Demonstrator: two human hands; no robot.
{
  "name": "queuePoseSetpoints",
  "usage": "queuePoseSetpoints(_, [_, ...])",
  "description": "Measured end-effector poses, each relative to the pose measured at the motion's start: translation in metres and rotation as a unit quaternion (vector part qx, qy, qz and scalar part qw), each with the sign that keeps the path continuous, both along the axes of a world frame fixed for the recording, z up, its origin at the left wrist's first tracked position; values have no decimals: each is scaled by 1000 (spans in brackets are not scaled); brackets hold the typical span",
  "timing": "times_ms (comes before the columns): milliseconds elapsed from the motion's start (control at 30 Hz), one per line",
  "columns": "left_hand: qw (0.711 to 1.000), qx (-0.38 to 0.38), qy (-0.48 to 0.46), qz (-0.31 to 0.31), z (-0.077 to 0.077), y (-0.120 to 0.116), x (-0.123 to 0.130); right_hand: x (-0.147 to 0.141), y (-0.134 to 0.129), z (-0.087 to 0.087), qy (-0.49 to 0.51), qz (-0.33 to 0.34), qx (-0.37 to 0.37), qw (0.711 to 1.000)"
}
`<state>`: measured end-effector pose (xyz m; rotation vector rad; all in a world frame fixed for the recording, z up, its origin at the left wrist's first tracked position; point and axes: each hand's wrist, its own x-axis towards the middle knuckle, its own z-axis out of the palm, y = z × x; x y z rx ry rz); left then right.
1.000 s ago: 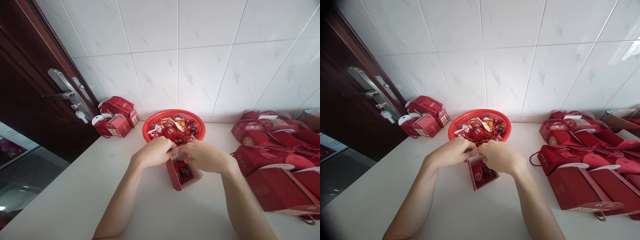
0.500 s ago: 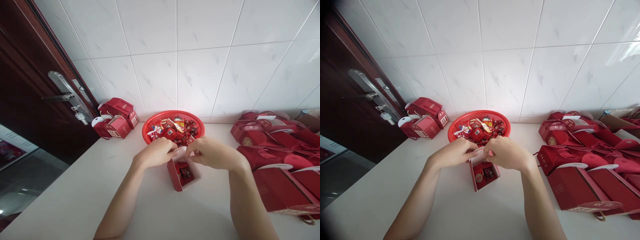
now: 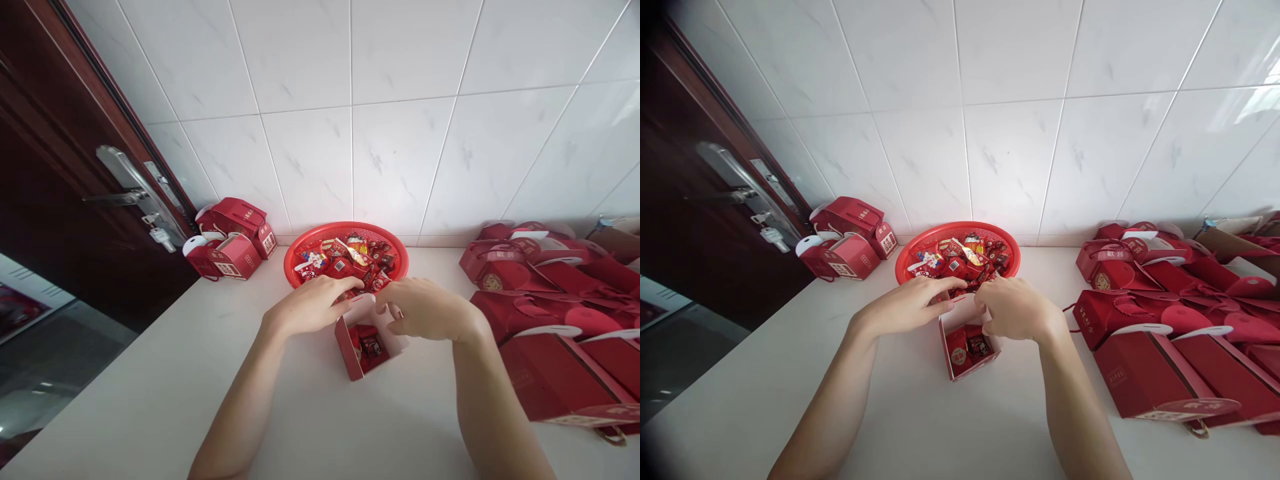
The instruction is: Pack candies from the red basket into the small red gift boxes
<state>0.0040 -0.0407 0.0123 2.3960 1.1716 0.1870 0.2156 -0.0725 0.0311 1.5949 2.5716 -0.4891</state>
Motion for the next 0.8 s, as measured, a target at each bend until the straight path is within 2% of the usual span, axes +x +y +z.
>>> queuePoseSetpoints(233, [999,7,22,-41,4,-1,-7,-14,7,-4,-31,25,-13,999])
queuePoseSetpoints(533, [999,-22,34,-35,1,3,-12,-19,10,-12,-56,61,-7,997])
queuePoseSetpoints(800, [998,-10,44,-32,-1,1,-7,-34,6,-14,-91,71,12,993])
